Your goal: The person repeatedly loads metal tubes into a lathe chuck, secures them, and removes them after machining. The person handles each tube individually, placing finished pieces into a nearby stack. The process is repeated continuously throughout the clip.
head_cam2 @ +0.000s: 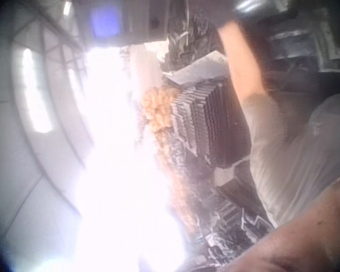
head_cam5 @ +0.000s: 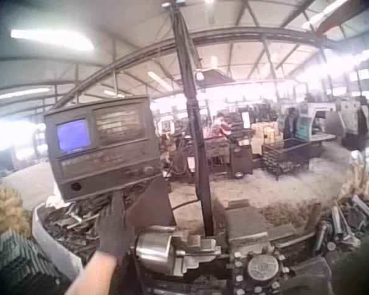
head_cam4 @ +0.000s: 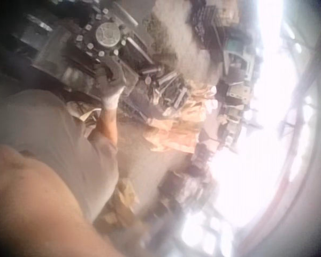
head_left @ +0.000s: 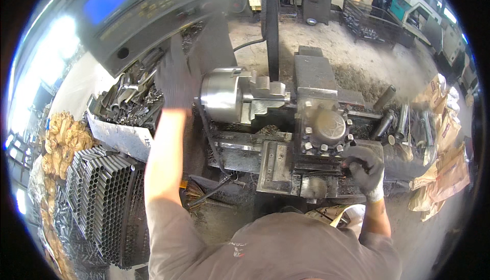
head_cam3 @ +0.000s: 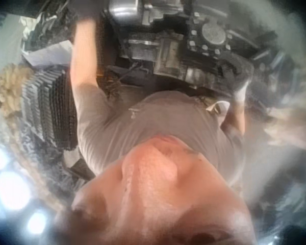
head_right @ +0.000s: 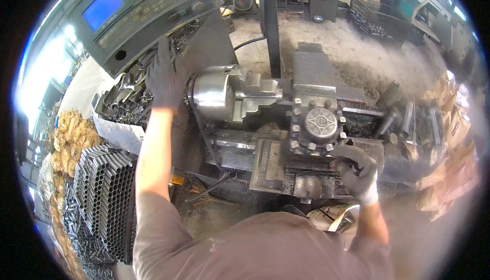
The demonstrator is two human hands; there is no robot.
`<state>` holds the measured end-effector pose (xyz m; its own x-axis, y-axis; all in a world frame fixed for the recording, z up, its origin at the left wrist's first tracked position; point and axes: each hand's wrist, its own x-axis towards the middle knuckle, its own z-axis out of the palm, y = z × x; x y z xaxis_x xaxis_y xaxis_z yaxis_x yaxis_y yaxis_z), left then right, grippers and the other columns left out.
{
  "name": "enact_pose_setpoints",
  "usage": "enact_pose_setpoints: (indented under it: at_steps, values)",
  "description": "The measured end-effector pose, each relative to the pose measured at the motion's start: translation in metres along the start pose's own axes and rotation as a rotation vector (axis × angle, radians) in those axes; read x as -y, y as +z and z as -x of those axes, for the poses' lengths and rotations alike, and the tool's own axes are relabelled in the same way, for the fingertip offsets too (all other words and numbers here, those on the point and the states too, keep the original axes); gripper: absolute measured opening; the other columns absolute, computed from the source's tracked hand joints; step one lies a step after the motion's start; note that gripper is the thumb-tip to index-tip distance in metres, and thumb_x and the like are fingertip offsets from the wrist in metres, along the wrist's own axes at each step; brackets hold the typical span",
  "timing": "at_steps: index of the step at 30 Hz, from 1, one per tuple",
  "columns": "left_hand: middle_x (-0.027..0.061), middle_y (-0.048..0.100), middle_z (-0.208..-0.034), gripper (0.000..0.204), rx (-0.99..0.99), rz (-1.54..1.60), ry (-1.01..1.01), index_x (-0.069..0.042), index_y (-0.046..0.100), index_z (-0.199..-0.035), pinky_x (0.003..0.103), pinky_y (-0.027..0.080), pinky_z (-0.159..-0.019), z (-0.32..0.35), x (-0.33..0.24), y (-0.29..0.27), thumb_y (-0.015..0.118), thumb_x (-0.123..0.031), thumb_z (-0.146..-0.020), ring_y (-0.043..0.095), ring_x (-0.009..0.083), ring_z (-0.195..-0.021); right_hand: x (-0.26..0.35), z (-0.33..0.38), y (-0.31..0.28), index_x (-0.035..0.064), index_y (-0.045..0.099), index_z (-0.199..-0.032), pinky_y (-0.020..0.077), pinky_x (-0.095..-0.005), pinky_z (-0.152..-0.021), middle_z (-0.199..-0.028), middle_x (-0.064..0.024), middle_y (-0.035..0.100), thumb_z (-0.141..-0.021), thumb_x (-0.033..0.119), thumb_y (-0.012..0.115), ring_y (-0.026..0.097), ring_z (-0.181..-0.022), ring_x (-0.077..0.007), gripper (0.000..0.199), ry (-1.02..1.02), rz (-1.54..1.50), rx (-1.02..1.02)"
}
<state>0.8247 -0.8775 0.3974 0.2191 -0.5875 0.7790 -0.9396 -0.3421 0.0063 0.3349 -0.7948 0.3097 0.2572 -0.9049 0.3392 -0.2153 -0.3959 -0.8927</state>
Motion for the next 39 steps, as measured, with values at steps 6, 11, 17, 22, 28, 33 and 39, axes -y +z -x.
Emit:
enact_pose_setpoints:
  at_steps: [6,11,17,22,28,33,39]
  values:
    - [0.0268,0.064,-0.141,0.079,0.494,-0.162,-0.195,-0.025,0.021,-0.169,0.062,0.052,-0.100,-0.112,-0.019,0.054,0.057,-0.045,-0.102,0.070,0.0456,-0.117,-0.031,0.033,-0.023,-0.0037,0.075,-0.115,0.0619,-0.0330,-0.086,-0.112,-0.0153,0.078,-0.088,-0.009,0.069,0.076,-0.095,-0.0203,0.028,0.157,-0.055,0.066]
    - [0.0232,0.071,-0.130,0.072,0.210,-0.059,-0.036,-0.020,0.037,-0.162,0.061,0.055,-0.093,-0.035,-0.030,0.044,0.062,-0.047,-0.099,0.072,0.0432,-0.115,-0.036,0.040,-0.010,-0.0019,0.075,-0.116,0.0613,-0.0334,-0.086,-0.110,-0.0139,0.078,-0.086,-0.004,0.074,0.076,-0.095,-0.0194,0.030,0.223,-0.071,0.202]
    - [0.0184,0.069,-0.125,0.051,0.699,0.296,0.229,-0.013,0.060,-0.141,0.046,0.062,-0.085,0.290,-0.028,-0.022,0.069,-0.039,-0.098,0.073,0.0329,-0.101,-0.022,0.032,0.084,0.0003,0.077,-0.110,0.0609,-0.0336,-0.084,-0.106,-0.0129,0.079,-0.085,-0.002,0.073,0.077,-0.094,-0.0212,0.025,0.151,-0.087,0.562]
    - [0.0211,0.068,-0.140,0.059,1.371,0.283,-0.864,-0.012,0.063,-0.146,0.051,0.051,-0.106,0.631,0.079,-0.106,0.058,-0.050,-0.101,0.065,0.0424,-0.128,-0.020,0.063,0.215,-0.0002,0.074,-0.114,0.0612,-0.0318,-0.083,-0.102,-0.0121,0.080,-0.089,0.002,0.070,0.078,-0.091,-0.0189,0.025,0.043,-0.197,0.997]
    - [0.0291,0.069,-0.132,0.061,0.806,-0.243,-2.083,-0.001,0.075,-0.126,0.050,0.051,-0.108,0.973,0.142,-0.363,0.060,-0.051,-0.094,0.063,0.0433,-0.131,-0.004,0.160,0.407,-0.0013,0.070,-0.126,0.0604,-0.0331,-0.092,-0.108,-0.0152,0.080,-0.091,0.012,0.070,0.078,-0.100,-0.0200,0.037,-0.040,-0.138,1.517]
    - [0.0259,0.067,-0.139,0.062,0.424,-0.453,-2.393,0.001,0.072,-0.130,0.052,0.052,-0.106,1.094,0.077,-0.503,0.055,-0.050,-0.100,0.065,0.0434,-0.130,0.040,0.238,0.539,-0.0044,0.060,-0.139,0.0627,-0.0338,-0.083,-0.116,-0.0160,0.077,-0.093,0.008,0.069,0.075,-0.091,-0.0188,0.048,-0.101,-0.119,1.925]
    - [0.0182,0.074,-0.129,0.053,1.496,-0.143,-1.747,-0.013,0.073,-0.129,0.052,0.058,-0.096,1.128,-0.022,-0.455,0.070,-0.049,-0.091,0.072,0.0384,-0.118,0.102,0.239,0.717,-0.0017,0.040,-0.158,0.0651,-0.0365,-0.077,-0.123,-0.0189,0.073,-0.100,0.025,0.074,0.076,-0.090,-0.0251,0.072,0.654,-0.536,1.867]
